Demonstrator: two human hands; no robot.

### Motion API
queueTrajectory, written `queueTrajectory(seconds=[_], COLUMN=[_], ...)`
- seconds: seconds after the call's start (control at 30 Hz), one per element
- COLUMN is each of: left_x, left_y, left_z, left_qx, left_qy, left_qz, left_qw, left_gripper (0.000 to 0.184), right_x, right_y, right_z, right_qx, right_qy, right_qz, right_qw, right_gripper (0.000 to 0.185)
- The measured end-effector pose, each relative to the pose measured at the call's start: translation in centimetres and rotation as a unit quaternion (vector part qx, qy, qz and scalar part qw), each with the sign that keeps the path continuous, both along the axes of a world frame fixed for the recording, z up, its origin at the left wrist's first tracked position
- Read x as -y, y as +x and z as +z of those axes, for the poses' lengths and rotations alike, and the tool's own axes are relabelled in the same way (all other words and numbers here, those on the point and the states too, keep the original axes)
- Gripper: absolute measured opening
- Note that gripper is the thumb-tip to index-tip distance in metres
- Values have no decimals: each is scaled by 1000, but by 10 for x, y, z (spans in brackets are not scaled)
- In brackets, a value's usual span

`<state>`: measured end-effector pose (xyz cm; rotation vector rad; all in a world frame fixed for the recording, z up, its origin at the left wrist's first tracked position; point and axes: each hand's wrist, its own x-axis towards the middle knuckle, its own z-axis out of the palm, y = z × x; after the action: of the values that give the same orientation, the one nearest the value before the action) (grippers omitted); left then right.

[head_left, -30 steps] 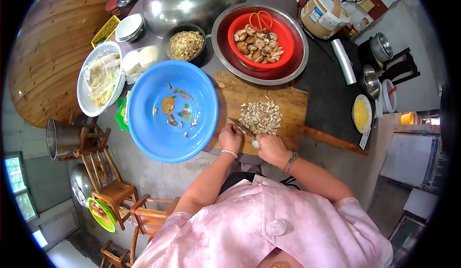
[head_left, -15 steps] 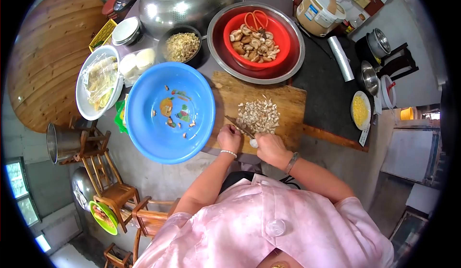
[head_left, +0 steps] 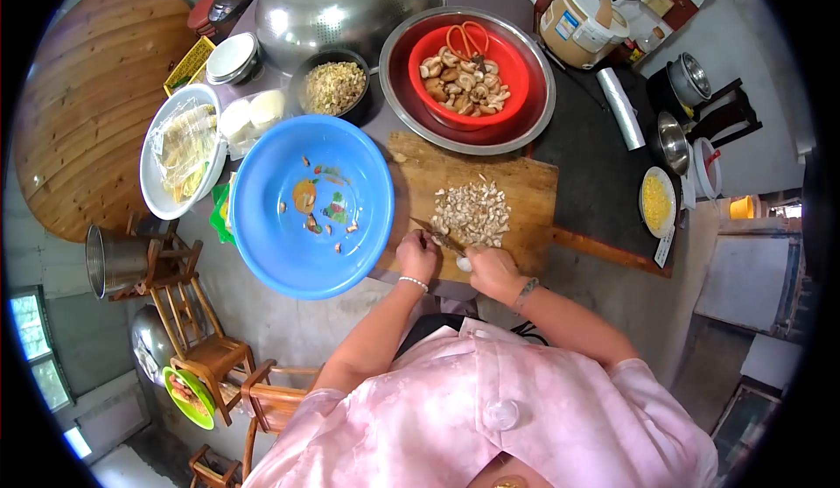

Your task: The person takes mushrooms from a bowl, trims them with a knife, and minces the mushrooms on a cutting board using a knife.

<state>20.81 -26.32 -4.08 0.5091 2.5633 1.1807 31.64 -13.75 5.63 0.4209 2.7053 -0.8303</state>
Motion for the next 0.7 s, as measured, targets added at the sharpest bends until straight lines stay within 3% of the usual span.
queueTrajectory(seconds=[0.07,0.17,0.2,0.3,0.43,0.63,0.7], left_x=[11,15,15,7,4,0,-1], left_y=[-6,-21,-26,-32,-34,-19,-21], left_z=[0,36,41,21,13,3,-2], left_qx=[15,-214,-218,-213,-155,-122,-120], left_qy=[-35,45,-7,-29,-31,0,-39], left_qz=[-65,-202,-278,-352,-345,-243,-253], left_qw=[997,955,936,911,925,962,959], left_gripper=[21,40,54,47,29,24,23], right_x=[-7,-21,-26,-32,-32,-15,-10], right_y=[6,9,9,7,9,2,-3], right_z=[4,17,17,14,7,7,4], right_qx=[-52,-68,-67,-67,-57,-4,8], right_qy=[-38,-65,-57,-42,-38,-6,5], right_qz=[-53,-100,-105,-136,-138,-117,-98], right_qw=[997,991,991,988,988,993,995], right_gripper=[19,17,15,12,13,16,16])
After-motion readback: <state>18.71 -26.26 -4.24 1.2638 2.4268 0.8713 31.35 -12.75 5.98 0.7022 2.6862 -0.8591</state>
